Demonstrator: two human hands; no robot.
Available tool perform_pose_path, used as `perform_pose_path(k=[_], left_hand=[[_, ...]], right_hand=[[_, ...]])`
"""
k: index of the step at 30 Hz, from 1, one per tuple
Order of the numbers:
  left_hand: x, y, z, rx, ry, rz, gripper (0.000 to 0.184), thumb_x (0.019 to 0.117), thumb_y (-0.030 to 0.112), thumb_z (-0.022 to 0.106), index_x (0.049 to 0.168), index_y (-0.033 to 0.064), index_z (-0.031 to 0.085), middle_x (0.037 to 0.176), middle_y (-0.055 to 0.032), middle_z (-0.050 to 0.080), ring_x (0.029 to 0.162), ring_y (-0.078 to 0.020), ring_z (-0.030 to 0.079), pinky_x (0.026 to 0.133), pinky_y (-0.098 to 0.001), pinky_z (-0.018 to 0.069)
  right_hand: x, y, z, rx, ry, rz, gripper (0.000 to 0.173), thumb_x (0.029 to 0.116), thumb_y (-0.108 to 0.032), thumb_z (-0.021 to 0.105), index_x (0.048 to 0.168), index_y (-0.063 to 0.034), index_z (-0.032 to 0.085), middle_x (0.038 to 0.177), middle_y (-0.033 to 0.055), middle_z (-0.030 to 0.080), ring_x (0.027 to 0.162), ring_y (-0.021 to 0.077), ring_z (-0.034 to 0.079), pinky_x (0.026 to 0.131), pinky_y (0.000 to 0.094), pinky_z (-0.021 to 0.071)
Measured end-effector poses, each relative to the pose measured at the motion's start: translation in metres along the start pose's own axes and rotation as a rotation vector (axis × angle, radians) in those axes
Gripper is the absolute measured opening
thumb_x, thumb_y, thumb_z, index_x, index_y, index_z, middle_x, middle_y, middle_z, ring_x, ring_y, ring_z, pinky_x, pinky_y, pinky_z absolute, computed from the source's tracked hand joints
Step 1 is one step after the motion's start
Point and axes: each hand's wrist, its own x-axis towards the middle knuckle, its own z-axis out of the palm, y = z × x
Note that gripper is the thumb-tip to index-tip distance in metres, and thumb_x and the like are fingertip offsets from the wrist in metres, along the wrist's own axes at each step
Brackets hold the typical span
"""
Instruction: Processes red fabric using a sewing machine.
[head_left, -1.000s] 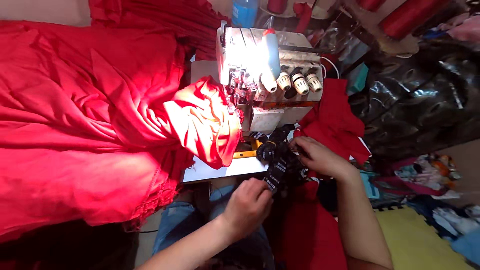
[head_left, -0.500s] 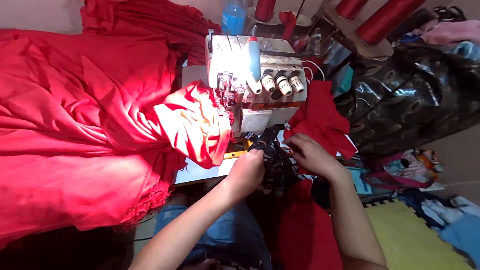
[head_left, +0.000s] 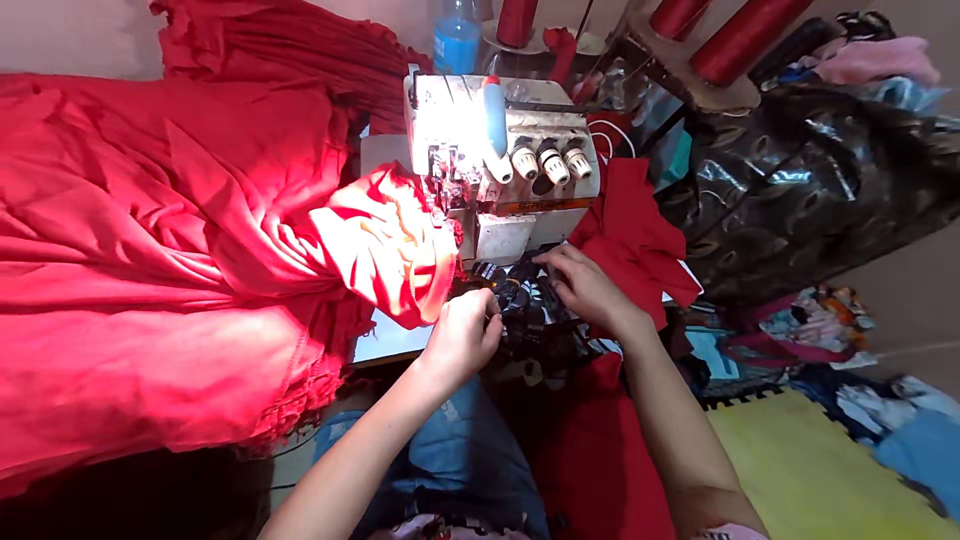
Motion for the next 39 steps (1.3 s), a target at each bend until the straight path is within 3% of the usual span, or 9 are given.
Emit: perform_pose_path(k=[5,9,13,15,20,24,30,36,39], left_hand=[[-0.002,-0.002,-0.002,-0.002,0.006,-0.062,0.018,0.0976,0.008,0.057,0.101,-0.0060,0.069,0.093,-0.0185,0.071,0.086,-0.0272,0.069,0.081,-0.0406,0.0557],[-0.005,-0.004,0.001,0.006,-0.002,-0.026,0.019,0.0967,0.007,0.059,0.103,-0.0071,0.070,0.096,-0.0215,0.071,0.089,-0.0314,0.071,0.084,-0.0440,0.0560],[-0.008,-0.004,-0.001,0.006,-0.020,-0.015,0.017,0.0950,0.005,0.063,0.100,-0.0076,0.072,0.098,-0.0230,0.070,0.091,-0.0333,0.070,0.087,-0.0441,0.0552],[-0.006,-0.002,-0.003,-0.002,-0.056,-0.010,0.015,0.0940,0.003,0.064,0.099,-0.0080,0.073,0.100,-0.0236,0.070,0.091,-0.0326,0.069,0.087,-0.0431,0.0547],[0.009,0.003,0.008,-0.087,-0.130,0.062,0.017,0.0979,0.004,0.058,0.103,-0.0101,0.067,0.098,-0.0225,0.070,0.092,-0.0295,0.069,0.088,-0.0398,0.0552],[0.026,0.010,0.013,-0.137,-0.208,-0.034,0.024,0.1064,0.010,0.044,0.116,-0.0079,0.057,0.097,-0.0197,0.066,0.090,-0.0237,0.065,0.084,-0.0354,0.0517],[0.036,0.008,0.012,-0.188,-0.230,-0.127,0.025,0.1057,0.012,0.047,0.119,-0.0073,0.058,0.102,-0.0195,0.066,0.094,-0.0221,0.064,0.087,-0.0348,0.0506],[0.036,0.007,0.000,-0.228,-0.252,-0.161,0.021,0.1008,0.012,0.060,0.109,-0.0060,0.067,0.107,-0.0176,0.067,0.095,-0.0163,0.065,0.089,-0.0300,0.0517],[0.040,0.005,-0.006,-0.198,-0.286,-0.190,0.022,0.1014,0.015,0.058,0.110,-0.0026,0.067,0.100,-0.0136,0.068,0.091,-0.0163,0.064,0.086,-0.0335,0.0499]], right_hand=[[0.005,-0.002,0.004,-0.004,-0.010,0.007,0.041,0.0923,0.003,0.064,0.133,-0.0062,0.066,0.129,0.0220,0.059,0.111,0.0390,0.062,0.091,0.0571,0.0525],[-0.007,0.004,0.002,0.009,0.046,0.020,0.045,0.0946,0.002,0.059,0.138,-0.0074,0.063,0.132,0.0215,0.059,0.112,0.0386,0.063,0.090,0.0579,0.0531],[-0.024,0.014,-0.013,-0.009,0.016,0.118,0.018,0.0900,0.007,0.060,0.105,0.0052,0.070,0.114,0.0239,0.064,0.104,0.0394,0.065,0.090,0.0567,0.0523],[-0.027,0.016,-0.017,-0.019,-0.096,0.147,0.016,0.0895,0.009,0.060,0.100,0.0067,0.072,0.110,0.0245,0.067,0.109,0.0405,0.063,0.096,0.0560,0.0486],[-0.027,0.025,-0.015,-0.032,-0.151,0.087,0.018,0.0906,-0.001,0.065,0.107,0.0010,0.074,0.117,0.0203,0.067,0.115,0.0395,0.060,0.097,0.0563,0.0477],[-0.021,0.023,-0.020,-0.047,-0.205,0.062,0.023,0.0992,-0.008,0.055,0.107,0.0007,0.075,0.121,0.0212,0.067,0.120,0.0396,0.059,0.102,0.0559,0.0444],[-0.009,0.026,-0.027,-0.111,-0.314,0.050,0.021,0.0997,-0.012,0.061,0.107,0.0061,0.070,0.112,0.0253,0.066,0.115,0.0425,0.059,0.101,0.0594,0.0419],[-0.007,0.014,-0.031,-0.207,-0.375,0.102,0.024,0.1040,-0.007,0.052,0.117,0.0097,0.062,0.126,0.0298,0.059,0.120,0.0455,0.057,0.105,0.0597,0.0407],[-0.013,0.000,-0.030,-0.282,-0.369,0.157,0.029,0.1039,-0.006,0.050,0.126,0.0106,0.057,0.131,0.0319,0.055,0.125,0.0478,0.054,0.106,0.0605,0.0403]])
